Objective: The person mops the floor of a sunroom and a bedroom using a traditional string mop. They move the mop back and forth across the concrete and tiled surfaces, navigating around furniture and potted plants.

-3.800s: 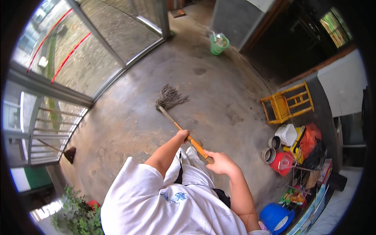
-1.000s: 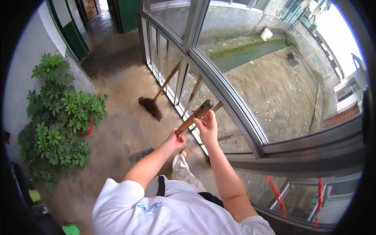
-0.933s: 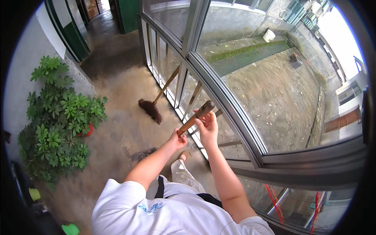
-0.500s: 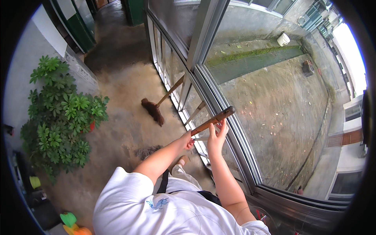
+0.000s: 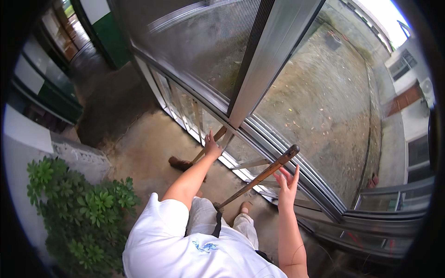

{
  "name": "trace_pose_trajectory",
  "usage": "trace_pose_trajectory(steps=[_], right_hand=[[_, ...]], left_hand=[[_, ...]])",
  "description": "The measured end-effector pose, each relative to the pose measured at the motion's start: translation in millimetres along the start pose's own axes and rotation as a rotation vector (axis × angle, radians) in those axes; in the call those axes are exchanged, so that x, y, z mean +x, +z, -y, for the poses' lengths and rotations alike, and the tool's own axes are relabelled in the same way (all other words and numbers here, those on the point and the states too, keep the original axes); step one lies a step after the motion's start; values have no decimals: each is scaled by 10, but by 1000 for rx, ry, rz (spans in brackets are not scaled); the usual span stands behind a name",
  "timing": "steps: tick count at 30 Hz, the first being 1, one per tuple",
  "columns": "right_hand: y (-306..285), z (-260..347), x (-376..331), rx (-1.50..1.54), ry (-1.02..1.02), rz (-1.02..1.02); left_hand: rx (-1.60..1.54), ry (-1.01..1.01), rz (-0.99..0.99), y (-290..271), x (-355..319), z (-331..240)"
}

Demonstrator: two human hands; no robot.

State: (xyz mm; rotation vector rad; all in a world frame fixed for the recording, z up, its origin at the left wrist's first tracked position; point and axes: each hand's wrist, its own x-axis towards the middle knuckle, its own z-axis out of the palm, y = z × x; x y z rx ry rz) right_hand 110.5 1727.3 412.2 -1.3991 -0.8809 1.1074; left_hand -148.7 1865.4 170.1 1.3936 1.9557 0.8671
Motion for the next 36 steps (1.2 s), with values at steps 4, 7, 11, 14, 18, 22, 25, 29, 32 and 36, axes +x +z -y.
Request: trace_pose_trajectory(steps=[4, 7, 11, 14, 18, 22, 25, 29, 32, 36], right_hand=[[216, -149, -86, -306, -39, -86], [431, -294, -240, -434, 17, -242], [907, -304, -351, -628, -38, -188], [1475, -160, -27, -693, -117, -224], [1714, -456, 379, -767, -48, -346], [1784, -680, 380, -763, -155, -379], [1512, -540, 135, -563, -106, -315], [739, -830, -787, -694, -13, -19], [74, -894, -1841, -165, 397, -25], [-863, -1031, -3058, 139, 679, -105]], left_hand=[[47, 93, 226, 137, 560, 111], [55, 230, 254, 201, 630, 258], [78, 268, 307, -136, 392, 164], [98, 316, 295, -486, 317, 205], [91, 293, 315, -675, 126, 126], [81, 356, 317, -999, -190, 85], [57, 485, 368, -1322, -578, -210], [103, 770, 508, -1581, -1336, -801], [157, 932, 805, -1607, -2181, -1466], [313, 1154, 1097, -1318, -3705, -2046]])
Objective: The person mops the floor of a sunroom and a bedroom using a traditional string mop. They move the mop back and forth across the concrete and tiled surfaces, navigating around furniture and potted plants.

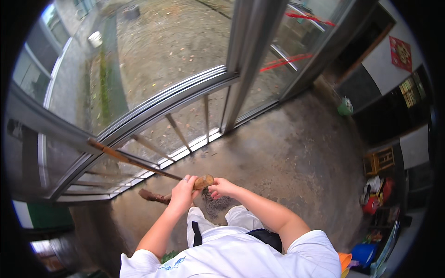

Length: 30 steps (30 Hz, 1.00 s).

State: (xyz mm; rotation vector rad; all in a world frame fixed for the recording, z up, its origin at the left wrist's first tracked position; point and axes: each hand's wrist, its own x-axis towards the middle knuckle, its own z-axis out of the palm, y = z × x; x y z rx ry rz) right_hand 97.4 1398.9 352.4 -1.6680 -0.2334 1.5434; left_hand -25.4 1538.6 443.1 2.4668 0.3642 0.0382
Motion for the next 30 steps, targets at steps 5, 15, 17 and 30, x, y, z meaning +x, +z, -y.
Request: trace_pose_trajectory(steps=[5, 15, 17, 30], right_hand=[[-1383, -1172, -850, 278, 55, 53], [-3118, -2081, -2800, 1216, -80, -114], [-3389, -2397, -2677, 1331, -208, -333], [-6661, -2209, -2453, 1406, -235, -1009]], left_hand=[[-80, 199, 299, 987, 517, -1713], [-282, 739, 742, 2767, 1367, -3890], [-272, 722, 891, 2998, 1593, -4127], [-459, 805, 933, 3950, 4230, -5624]])
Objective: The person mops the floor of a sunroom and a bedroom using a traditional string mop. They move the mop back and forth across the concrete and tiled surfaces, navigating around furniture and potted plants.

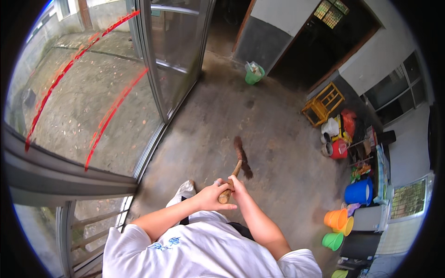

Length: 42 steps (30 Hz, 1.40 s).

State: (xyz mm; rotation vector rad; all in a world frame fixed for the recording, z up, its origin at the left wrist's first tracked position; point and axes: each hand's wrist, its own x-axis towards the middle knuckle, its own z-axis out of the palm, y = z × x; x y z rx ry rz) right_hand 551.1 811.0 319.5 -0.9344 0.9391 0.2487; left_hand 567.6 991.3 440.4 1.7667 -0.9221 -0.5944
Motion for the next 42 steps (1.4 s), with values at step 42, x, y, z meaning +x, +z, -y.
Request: trace_pose_trajectory(steps=[42], right_hand=[[3861, 9034, 8501, -250, 33, 925]], left_hand=[[112, -55, -337, -6423, 10284, 2937]])
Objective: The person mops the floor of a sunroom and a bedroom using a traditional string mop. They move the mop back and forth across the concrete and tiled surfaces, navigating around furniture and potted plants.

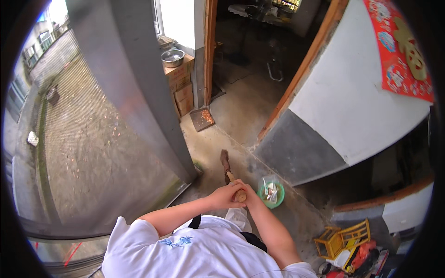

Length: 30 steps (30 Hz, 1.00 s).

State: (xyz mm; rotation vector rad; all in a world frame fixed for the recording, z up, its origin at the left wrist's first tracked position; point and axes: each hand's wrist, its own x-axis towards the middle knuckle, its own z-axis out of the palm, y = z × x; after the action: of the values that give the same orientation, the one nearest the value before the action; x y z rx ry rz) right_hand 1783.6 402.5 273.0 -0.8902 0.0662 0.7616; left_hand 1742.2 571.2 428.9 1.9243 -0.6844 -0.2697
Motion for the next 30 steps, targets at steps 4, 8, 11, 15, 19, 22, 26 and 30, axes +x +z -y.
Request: trace_pose_trajectory(steps=[4, 8, 11, 15, 19, 22, 26, 30], right_hand=[[-314, 735, 1044, 49, 315, -117], [-454, 1260, 2075, -36, 387, -14], [-490, 1666, 2854, -87, 543, 90], [-210, 2064, 3806, -234, 623, 135], [-135, 2130, 4857, -69, 710, 343], [35, 2223, 5445, -104, 699, 272], [493, 2638, 5994, -194, 809, 162], [634, 2761, 6742, -169, 860, 138]], left_hand=[[267, -233, -222, -317, 902, 509], [395, -300, -420, -792, 1653, 857], [400, -351, -542, -1217, 2128, 1058], [385, -520, -705, -1815, 2591, 1376], [295, -523, -843, -2434, 2929, 2016], [284, -551, -905, -2929, 3102, 2431], [243, -659, -906, -3521, 3250, 2991], [314, -743, -925, -4070, 3486, 3502]])
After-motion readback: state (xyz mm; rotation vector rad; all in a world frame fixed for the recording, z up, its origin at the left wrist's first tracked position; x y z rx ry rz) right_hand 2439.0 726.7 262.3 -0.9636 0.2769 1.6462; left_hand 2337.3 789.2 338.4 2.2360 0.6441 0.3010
